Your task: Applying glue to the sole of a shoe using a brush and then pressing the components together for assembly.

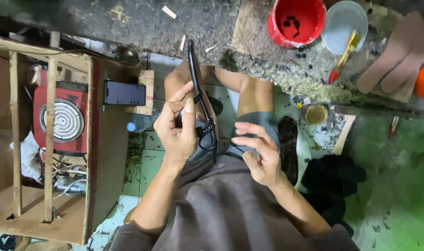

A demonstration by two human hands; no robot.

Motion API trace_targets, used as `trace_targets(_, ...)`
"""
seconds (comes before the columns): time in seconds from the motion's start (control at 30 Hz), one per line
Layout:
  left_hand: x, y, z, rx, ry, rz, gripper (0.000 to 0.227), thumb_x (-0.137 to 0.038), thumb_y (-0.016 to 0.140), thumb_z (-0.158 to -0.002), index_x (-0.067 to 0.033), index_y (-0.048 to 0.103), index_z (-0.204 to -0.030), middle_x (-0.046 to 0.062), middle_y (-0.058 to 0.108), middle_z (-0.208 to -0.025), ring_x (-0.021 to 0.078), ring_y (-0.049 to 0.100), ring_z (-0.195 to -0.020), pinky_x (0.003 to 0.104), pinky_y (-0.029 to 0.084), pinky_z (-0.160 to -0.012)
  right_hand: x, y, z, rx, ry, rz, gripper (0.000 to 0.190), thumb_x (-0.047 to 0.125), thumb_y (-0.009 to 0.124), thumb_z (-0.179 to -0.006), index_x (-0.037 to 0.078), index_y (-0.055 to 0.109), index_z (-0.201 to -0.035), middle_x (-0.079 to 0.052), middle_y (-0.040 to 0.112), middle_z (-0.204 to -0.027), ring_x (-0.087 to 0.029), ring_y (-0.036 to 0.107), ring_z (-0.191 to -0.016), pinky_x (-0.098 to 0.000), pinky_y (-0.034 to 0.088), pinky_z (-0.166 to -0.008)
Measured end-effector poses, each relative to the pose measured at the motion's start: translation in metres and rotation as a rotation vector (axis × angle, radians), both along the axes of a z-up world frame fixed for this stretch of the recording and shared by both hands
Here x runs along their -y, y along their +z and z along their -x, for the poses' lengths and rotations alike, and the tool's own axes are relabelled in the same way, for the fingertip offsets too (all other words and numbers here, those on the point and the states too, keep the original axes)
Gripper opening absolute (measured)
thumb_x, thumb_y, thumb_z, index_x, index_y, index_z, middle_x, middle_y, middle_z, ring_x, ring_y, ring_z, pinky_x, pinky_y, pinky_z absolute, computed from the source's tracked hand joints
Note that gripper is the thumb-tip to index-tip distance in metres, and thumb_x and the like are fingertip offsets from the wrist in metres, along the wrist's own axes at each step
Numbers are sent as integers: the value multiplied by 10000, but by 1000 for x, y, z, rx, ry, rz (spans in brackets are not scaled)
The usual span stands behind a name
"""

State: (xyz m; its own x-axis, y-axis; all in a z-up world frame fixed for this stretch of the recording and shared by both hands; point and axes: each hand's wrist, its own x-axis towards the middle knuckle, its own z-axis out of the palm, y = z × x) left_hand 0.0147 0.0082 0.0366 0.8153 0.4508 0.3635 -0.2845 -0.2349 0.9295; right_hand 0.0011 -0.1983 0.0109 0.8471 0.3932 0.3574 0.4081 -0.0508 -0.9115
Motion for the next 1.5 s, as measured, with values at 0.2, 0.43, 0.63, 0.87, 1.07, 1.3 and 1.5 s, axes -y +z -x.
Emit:
trace_targets(0.2, 8, -4, 2, -65, 50, -1, 199, -25, 584, -1020, 54, 614, -840, 235, 716, -1168, 260, 749, -664, 280, 527, -486, 1, -4, -2, 143, -96, 85, 737, 564, 603, -914, -93, 613, -1249, -286, 614, -1280, -354, 675, -1071, -433, 553, -917)
trace_targets(0.43, 3, -33, 5, -269, 160, 313, 215, -129, 565, -1040, 64, 646, -997, 218, 637, -1304, 221, 688, -739, 300, 592, -542, -20, 6, 2, 412, -323, 302, 354, 224, 839, -809, 9, 678, -1039, -239, 572, -1296, -372, 662, -1053, -469, 547, -912)
trace_targets(0.63, 18, -31, 39, -422, 103, 111, 370, -118, 648, -990, 40, 536, -1305, 261, 564, -1199, 376, 619, -1069, 518, 550, -916, -21, 8, -18, 449, -468, 335, 126, 71, 815, -813, 30, 698, -833, -182, 641, -1207, -312, 683, -967, -416, 571, -836)
trace_targets(0.87, 58, -75, 77, -709, -108, 739, 573, 44, 656, -838, 68, 521, -1394, 205, 663, -1254, 222, 646, -1113, 384, 533, -982, -35, -5, 0, 495, -387, 419, 162, 143, 824, -769, 84, 674, -785, -122, 696, -1128, -293, 640, -875, -441, 531, -798)
trace_targets(1.07, 40, -130, 75, -730, 68, 1088, 299, -82, 632, -961, 9, 616, -1245, 154, 723, -1007, 245, 719, -858, 377, 612, -711, -50, 11, 10, 351, -195, 338, 255, 224, 859, -776, 62, 688, -876, -100, 677, -1021, -261, 674, -851, -479, 525, -883)
trace_targets(1.3, 5, -31, 86, -528, -253, 1129, 327, -133, 747, -838, -38, 581, -1103, 75, 660, -1038, 146, 642, -922, 256, 503, -819, 7, 48, -139, 331, -148, 295, 192, 169, 497, -1062, -11, 555, -1097, -133, 613, -838, -205, 565, -604, -353, 448, -499)
trace_targets(1.5, 0, 17, 61, -97, -660, 1293, 352, -257, 507, -1010, 18, 594, -1213, 165, 607, -1263, 306, 557, -1197, 419, 393, -1049, 54, -3, -219, 178, -279, 1002, 582, 445, 249, -1153, 226, 577, -1580, -185, -28, -1628, -533, 178, -1514, -671, 103, -1223)
